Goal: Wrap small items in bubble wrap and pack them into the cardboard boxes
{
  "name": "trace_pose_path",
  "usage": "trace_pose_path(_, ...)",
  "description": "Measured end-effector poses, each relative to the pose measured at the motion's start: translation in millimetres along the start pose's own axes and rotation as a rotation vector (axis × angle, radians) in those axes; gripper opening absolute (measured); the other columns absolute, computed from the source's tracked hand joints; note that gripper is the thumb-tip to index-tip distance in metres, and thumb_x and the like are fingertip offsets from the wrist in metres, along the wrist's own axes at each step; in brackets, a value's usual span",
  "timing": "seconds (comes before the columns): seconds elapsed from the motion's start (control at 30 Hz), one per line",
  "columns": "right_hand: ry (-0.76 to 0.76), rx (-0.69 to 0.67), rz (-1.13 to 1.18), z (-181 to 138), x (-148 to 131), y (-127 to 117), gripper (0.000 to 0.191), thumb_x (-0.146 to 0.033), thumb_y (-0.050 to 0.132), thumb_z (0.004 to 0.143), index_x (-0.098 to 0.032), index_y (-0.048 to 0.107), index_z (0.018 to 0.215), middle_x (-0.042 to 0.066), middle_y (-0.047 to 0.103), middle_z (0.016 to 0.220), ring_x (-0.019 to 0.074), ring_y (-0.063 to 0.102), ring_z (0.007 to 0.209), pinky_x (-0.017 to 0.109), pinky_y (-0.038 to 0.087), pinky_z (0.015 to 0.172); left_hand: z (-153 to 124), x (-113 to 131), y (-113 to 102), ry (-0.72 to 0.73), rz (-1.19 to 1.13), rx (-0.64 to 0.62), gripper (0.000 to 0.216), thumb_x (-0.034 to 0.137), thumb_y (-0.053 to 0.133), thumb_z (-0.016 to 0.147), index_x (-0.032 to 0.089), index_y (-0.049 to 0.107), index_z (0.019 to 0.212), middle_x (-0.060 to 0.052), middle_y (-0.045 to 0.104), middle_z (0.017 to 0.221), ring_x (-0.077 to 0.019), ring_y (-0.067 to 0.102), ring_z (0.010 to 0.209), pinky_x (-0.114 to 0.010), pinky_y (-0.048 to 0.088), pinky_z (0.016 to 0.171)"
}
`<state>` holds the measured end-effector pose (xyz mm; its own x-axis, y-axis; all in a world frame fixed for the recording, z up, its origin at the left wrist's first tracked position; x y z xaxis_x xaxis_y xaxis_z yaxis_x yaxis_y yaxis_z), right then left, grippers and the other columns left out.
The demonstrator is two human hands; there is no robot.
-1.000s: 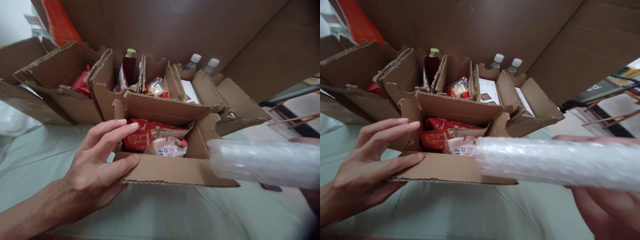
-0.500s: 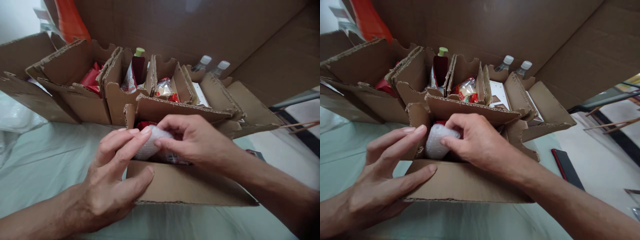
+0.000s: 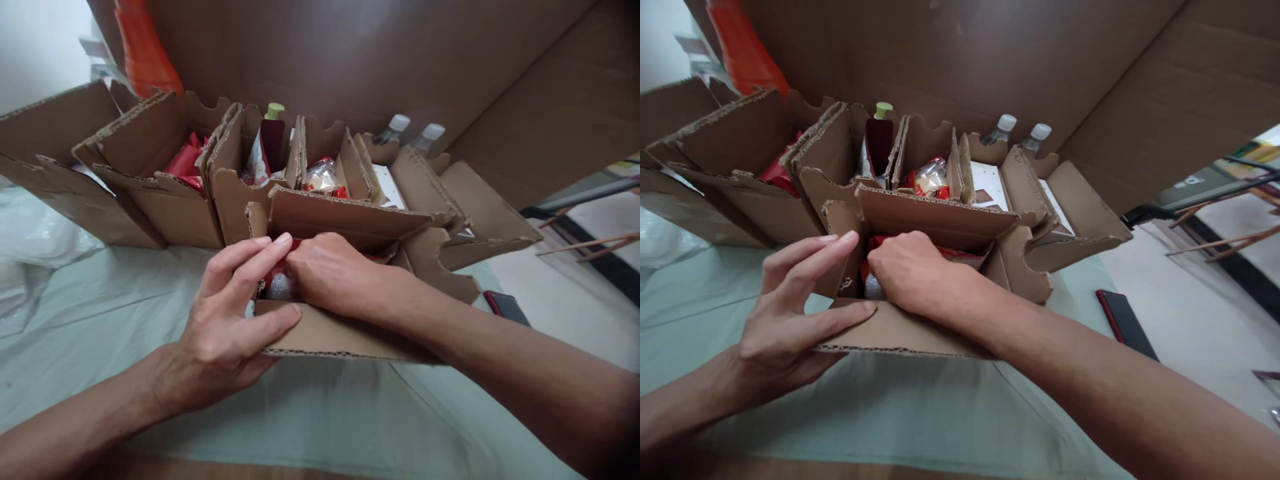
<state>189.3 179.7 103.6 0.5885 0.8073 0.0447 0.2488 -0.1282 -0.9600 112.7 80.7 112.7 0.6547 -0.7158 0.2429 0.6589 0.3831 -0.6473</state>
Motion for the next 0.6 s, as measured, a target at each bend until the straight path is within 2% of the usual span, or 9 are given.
trace_pose_path(0.1, -0.03, 0.036, 0.059, -19.3, 7.8, -14.9, 0.019, -0.019, 0.065, 0.096, -0.018, 0.076, 0.081, 0.003, 0.074, 0.074, 0.016, 0.062, 0.062, 0.031, 0.033, 0.055, 0.6, -4.1, -0.6, -0.032, 0.007, 0.009, 0.028, 0.017, 0.069, 0.09, 0.032, 0.068, 0.114, 0.001, 0.027, 0.171, -0.0334, 0.035, 0.151, -0.058, 0.039, 0.121)
trace_pose_path(0.17, 0.011, 0.252, 0.15, -56.0, 24.0, -32.3, 0.02, -0.03, 0.065, 0.099, -0.019, 0.078, 0.088, 0.003, 0.076, 0.081, 0.0196, 0.068, 0.073, 0.032, 0.044, 0.064, -4.6, -9.3, -3.6, -0.087, 0.006, 0.039, 0.048, 0.019, 0.073, 0.088, 0.035, 0.061, 0.132, -0.003, 0.023, 0.172, -0.0366, 0.032, 0.154, -0.06, 0.036, 0.122)
trace_pose_path(0.23, 0.156, 0.598, 0.277, -114.1, 50.4, -42.5, 0.021, -0.037, 0.064, 0.1, -0.024, 0.078, 0.105, 0.003, 0.079, 0.101, 0.0238, 0.072, 0.09, 0.037, 0.052, 0.077, -16.0, -16.5, -9.1, -0.159, -0.008, 0.095, 0.075, 0.023, 0.078, 0.086, 0.035, 0.044, 0.151, -0.008, 0.019, 0.173, -0.0394, 0.03, 0.155, -0.062, 0.033, 0.124)
trace_pose_path(0.3, 0.446, 0.91, 0.395, -182.6, 80.7, -26.5, 0.022, -0.044, 0.066, 0.099, -0.03, 0.078, 0.111, 0.003, 0.078, 0.11, 0.0262, 0.072, 0.099, 0.041, 0.055, 0.083, -32.3, -26.5, -12.0, -0.269, -0.054, 0.125, 0.09, 0.028, 0.078, 0.087, 0.035, 0.028, 0.161, -0.011, 0.019, 0.173, -0.0401, 0.028, 0.156, -0.064, 0.032, 0.124)
trace_pose_path(0.37, 0.729, 1.086, 0.555, -236.3, 99.8, 15.5, 0.021, -0.046, 0.066, 0.098, -0.034, 0.076, 0.112, 0.006, 0.076, 0.113, 0.0288, 0.071, 0.106, 0.045, 0.055, 0.091, -50.3, -39.5, -5.5, -0.441, -0.148, 0.078, 0.093, 0.033, 0.074, 0.09, 0.035, 0.019, 0.164, -0.012, 0.021, 0.172, -0.0386, 0.03, 0.155, -0.065, 0.034, 0.122)
trace_pose_path(0.4, 0.805, 1.103, 0.621, -249.1, 102.6, 39.5, 0.023, -0.047, 0.068, 0.096, -0.033, 0.075, 0.113, 0.008, 0.076, 0.114, 0.0294, 0.071, 0.105, 0.047, 0.055, 0.092, -58.3, -45.3, 1.7, -0.529, -0.213, 0.03, 0.091, 0.036, 0.072, 0.091, 0.035, 0.017, 0.165, -0.012, 0.024, 0.171, -0.0379, 0.032, 0.154, -0.065, 0.035, 0.121)
trace_pose_path(0.43, 0.833, 1.059, 0.677, -250.1, 102.1, 62.6, 0.031, -0.05, 0.069, 0.094, -0.032, 0.073, 0.119, 0.01, 0.074, 0.117, 0.0299, 0.071, 0.102, 0.049, 0.055, 0.092, -64.4, -49.6, 10.8, -0.605, -0.286, -0.019, 0.089, 0.041, 0.07, 0.092, 0.034, 0.018, 0.164, -0.013, 0.027, 0.17, -0.0373, 0.035, 0.153, -0.064, 0.036, 0.121)
trace_pose_path(0.5, 0.798, 0.942, 0.772, -229.1, 95.4, 98.3, 0.051, -0.056, 0.073, 0.087, -0.027, 0.066, 0.128, 0.013, 0.073, 0.121, 0.0298, 0.07, 0.095, 0.05, 0.056, 0.086, -68.2, -53.7, 31.0, -0.704, -0.44, -0.082, 0.085, 0.049, 0.07, 0.092, 0.03, 0.026, 0.162, -0.016, 0.036, 0.165, -0.0366, 0.041, 0.149, -0.063, 0.038, 0.12)
trace_pose_path(0.6, 0.622, 0.884, 0.935, -177.7, 81.8, 116.9, 0.058, -0.062, 0.072, 0.082, -0.019, 0.065, 0.121, 0.013, 0.073, 0.116, 0.0299, 0.07, 0.098, 0.047, 0.057, 0.087, -56.7, -53.2, 60.8, -0.775, -0.621, -0.068, 0.083, 0.059, 0.073, 0.087, 0.023, 0.038, 0.153, -0.018, 0.052, 0.152, -0.0351, 0.052, 0.14, -0.056, 0.044, 0.117)
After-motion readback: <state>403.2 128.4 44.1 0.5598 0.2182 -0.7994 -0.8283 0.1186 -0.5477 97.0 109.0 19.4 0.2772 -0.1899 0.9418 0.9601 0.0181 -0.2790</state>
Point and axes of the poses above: each hand's wrist, its own z-axis towards the middle knuckle, its own y-axis out of the palm, x = y × z, the point moved 7 cm from there along z, towards the middle knuckle
